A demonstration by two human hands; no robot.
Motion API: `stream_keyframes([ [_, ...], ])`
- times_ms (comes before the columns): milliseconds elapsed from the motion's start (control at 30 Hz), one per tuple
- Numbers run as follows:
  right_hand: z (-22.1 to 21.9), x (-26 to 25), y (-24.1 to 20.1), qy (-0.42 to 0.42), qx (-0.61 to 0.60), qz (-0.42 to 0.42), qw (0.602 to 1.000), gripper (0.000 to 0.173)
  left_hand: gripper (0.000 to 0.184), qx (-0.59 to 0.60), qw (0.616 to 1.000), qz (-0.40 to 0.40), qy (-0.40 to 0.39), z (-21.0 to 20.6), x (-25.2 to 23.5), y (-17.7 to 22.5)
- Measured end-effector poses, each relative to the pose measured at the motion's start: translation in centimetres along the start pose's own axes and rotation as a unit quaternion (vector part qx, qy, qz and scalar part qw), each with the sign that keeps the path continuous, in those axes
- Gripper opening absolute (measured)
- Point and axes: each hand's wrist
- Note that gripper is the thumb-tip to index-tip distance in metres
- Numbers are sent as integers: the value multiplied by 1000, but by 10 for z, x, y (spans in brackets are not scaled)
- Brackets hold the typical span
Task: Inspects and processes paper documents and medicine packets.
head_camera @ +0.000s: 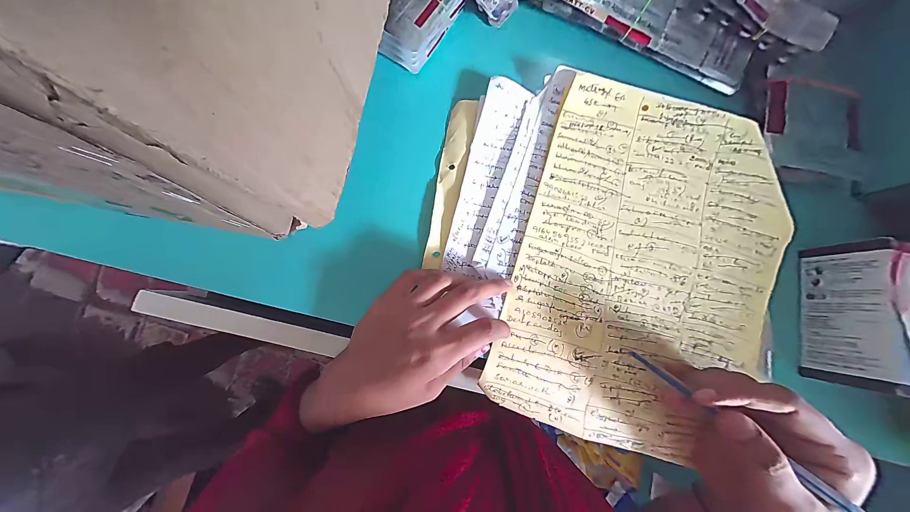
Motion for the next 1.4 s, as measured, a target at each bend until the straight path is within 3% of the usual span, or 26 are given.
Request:
stream_keyframes([
  [1400,1,1,3,9,-19,9,1000,20,27,20,1000,-8,0,-1,3,-2],
])
Point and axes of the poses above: each hand's wrist, its own x-axis away from the middle knuckle, its own z-axis out of the back of the hand, y = z × x, and after that the axes turned 1 degree about z, right-handed
